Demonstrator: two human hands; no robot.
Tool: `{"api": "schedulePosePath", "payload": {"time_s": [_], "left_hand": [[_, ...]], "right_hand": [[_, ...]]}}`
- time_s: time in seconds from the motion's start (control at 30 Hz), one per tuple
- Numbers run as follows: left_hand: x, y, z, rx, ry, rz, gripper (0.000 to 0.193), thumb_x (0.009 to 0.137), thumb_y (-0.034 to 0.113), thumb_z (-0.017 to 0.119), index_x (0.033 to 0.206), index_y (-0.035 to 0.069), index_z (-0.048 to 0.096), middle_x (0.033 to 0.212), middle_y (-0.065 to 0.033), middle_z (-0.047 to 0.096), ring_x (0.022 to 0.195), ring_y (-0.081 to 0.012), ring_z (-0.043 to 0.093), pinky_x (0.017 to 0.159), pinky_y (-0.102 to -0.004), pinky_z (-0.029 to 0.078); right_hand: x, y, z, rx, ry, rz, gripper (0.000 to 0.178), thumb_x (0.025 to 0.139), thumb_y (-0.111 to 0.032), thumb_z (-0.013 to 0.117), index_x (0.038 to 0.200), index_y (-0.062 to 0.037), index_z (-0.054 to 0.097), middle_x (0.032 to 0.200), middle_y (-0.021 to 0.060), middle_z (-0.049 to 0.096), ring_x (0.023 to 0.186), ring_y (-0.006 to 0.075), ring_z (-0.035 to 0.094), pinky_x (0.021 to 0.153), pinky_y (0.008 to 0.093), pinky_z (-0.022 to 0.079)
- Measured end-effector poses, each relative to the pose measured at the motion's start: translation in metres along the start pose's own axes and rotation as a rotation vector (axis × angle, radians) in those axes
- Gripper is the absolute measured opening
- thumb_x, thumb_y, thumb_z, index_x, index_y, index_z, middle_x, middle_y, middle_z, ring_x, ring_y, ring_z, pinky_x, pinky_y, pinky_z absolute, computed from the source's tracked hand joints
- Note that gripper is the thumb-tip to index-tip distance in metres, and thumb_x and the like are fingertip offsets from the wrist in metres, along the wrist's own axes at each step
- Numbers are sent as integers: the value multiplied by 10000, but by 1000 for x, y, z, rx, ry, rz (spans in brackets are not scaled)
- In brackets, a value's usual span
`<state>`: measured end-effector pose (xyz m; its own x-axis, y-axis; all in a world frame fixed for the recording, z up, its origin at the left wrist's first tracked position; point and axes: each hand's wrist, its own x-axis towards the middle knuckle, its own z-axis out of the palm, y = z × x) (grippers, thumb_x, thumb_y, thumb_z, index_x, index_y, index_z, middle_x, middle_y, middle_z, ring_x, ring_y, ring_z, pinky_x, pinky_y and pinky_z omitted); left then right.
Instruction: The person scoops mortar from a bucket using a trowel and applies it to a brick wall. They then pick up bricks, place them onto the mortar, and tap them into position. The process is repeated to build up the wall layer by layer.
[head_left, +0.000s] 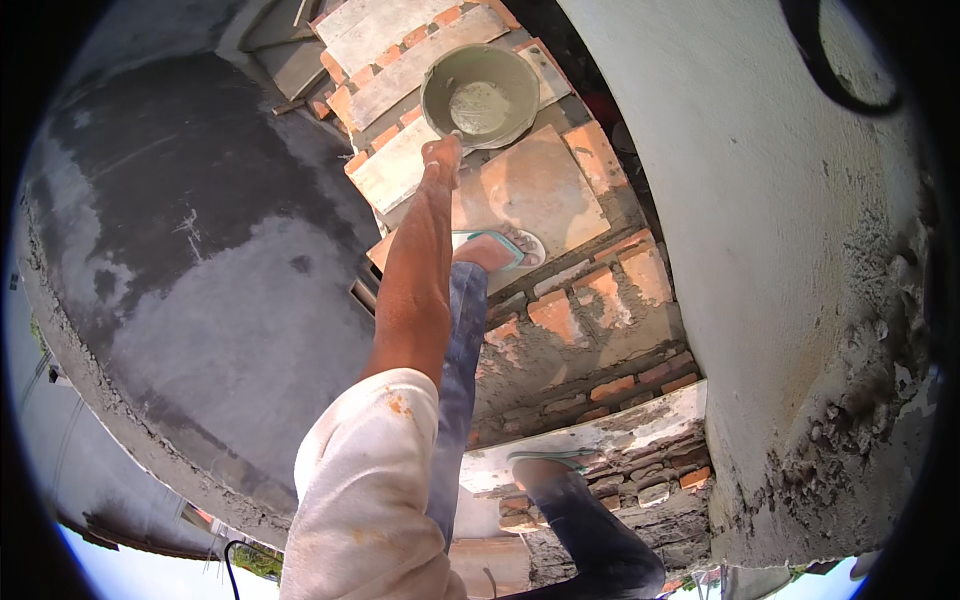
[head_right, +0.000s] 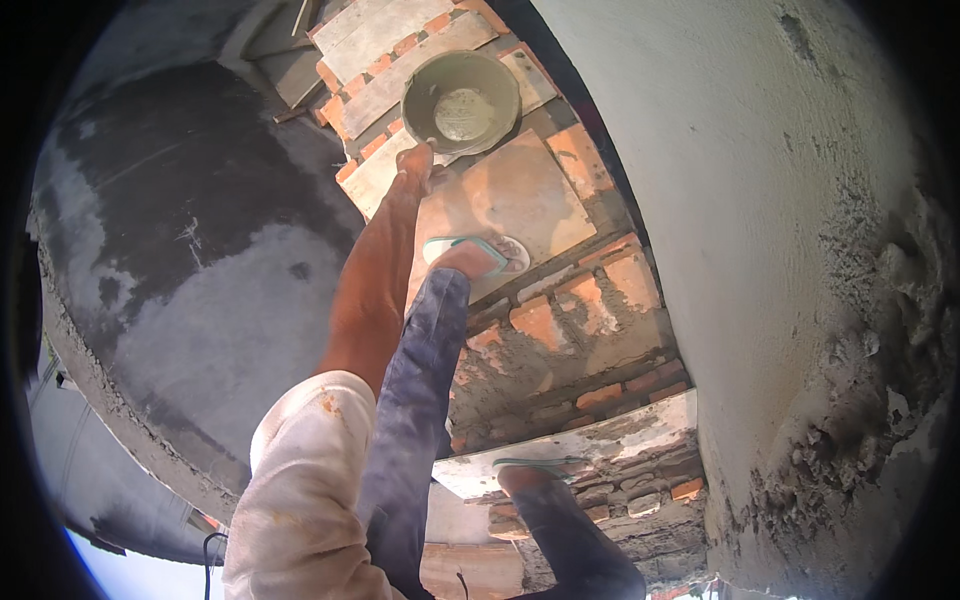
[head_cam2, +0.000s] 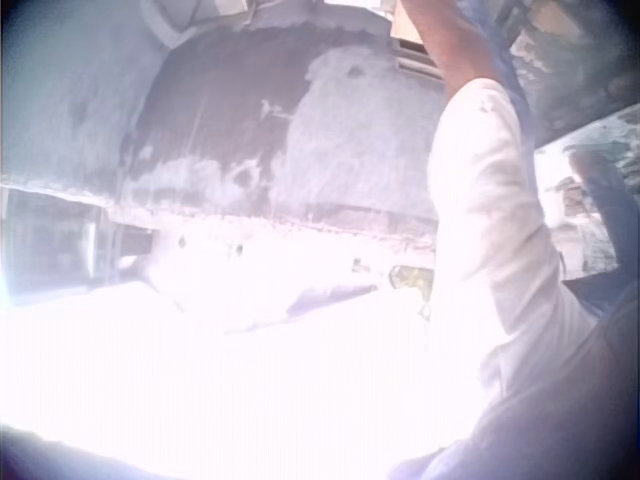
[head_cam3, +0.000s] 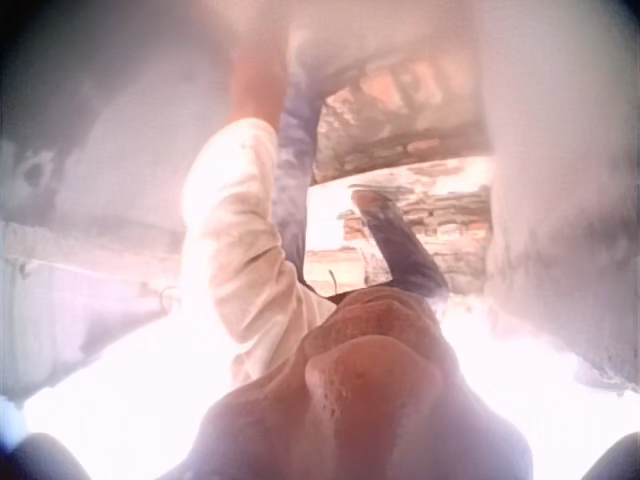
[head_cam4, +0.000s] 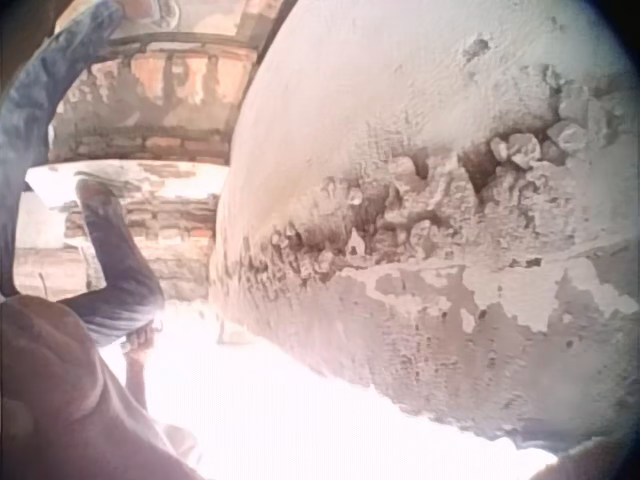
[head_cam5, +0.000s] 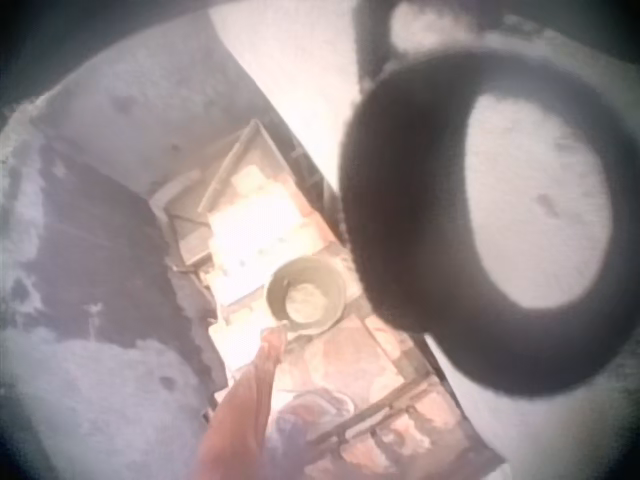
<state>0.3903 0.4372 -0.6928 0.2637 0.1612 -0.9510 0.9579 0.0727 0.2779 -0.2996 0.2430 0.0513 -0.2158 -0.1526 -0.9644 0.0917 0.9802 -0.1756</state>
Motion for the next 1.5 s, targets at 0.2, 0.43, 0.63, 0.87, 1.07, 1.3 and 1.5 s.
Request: {"api": "schedulePosePath", "payload": {"time_s": [0.2, 0.43, 0.63, 0.87, 1.07, 1.3, 1.5], "left_hand": [[-49, -2, -56, 101, 41, 1, 635, 992, 302, 658, 1487, -36, 449, 1557, -206, 439, 1357, -394, 507, 1064, -514, 516], [-159, -90, -140, 894, -298, 372, 499, 979, 324, 687, 1337, 14, 532, 1098, -77, 607, 1016, -167, 600, 899, -340, 509], [-452, -102, -29, 1362, -936, 410, 408, 979, 231, 657, 1318, 8, 611, 1230, -164, 702, 1126, -271, 698, 947, -373, 548], [-744, -112, 124, 1414, -1679, 843, 332, 1009, 132, 616, 1310, -7, 618, 1234, -161, 709, 1149, -248, 692, 983, -361, 546], [-824, -198, 260, 1428, -2005, 1699, 356, 974, 117, 630, 1295, -35, 605, 1294, -242, 627, 1248, -418, 570, 1089, -485, 439], [-804, -302, 371, 1473, -1627, 2196, 676, 989, 377, 634, 1480, -49, 448, 1558, -241, 420, 1417, -426, 413, 1185, -543, 312], [-808, -319, 365, 1683, -1229, 2290, 673, 989, 515, 578, 1480, 66, 476, 1580, -118, 422, 1459, -327, 375, 1214, -512, 258]], "right_hand": [[24, 32, 75, -120, 134, -242, 362, 1056, -402, 493, 757, -211, 422, 589, -55, 332, 429, 119, 322, 364, 320, 301], [19, 55, 130, -189, 206, -505, 320, 1021, -312, 624, 766, -181, 481, 545, -56, 404, 358, 97, 401, 312, 269, 363], [1, 33, 141, 73, 199, -661, 249, 1017, -305, 635, 886, -110, 550, 602, -27, 479, 404, 97, 444, 356, 270, 388], [-2, 56, 90, 525, 216, -776, 313, 1031, -377, 631, 945, -81, 577, 624, -5, 518, 420, 112, 490, 383, 284, 425], [-13, 114, 67, 1037, 311, -779, 386, 1048, -432, 592, 981, -52, 590, 632, 7, 512, 429, 122, 487, 390, 303, 424], [-21, 167, 69, 1738, 381, -677, 417, 1074, -445, 530, 1068, -32, 590, 656, 11, 504, 449, 121, 467, 404, 305, 408], [-68, 146, 60, 1141, 888, -634, 273, 1069, -347, 575, 1061, -74, 576, 708, -23, 494, 520, 72, 440, 451, 260, 378]]}}
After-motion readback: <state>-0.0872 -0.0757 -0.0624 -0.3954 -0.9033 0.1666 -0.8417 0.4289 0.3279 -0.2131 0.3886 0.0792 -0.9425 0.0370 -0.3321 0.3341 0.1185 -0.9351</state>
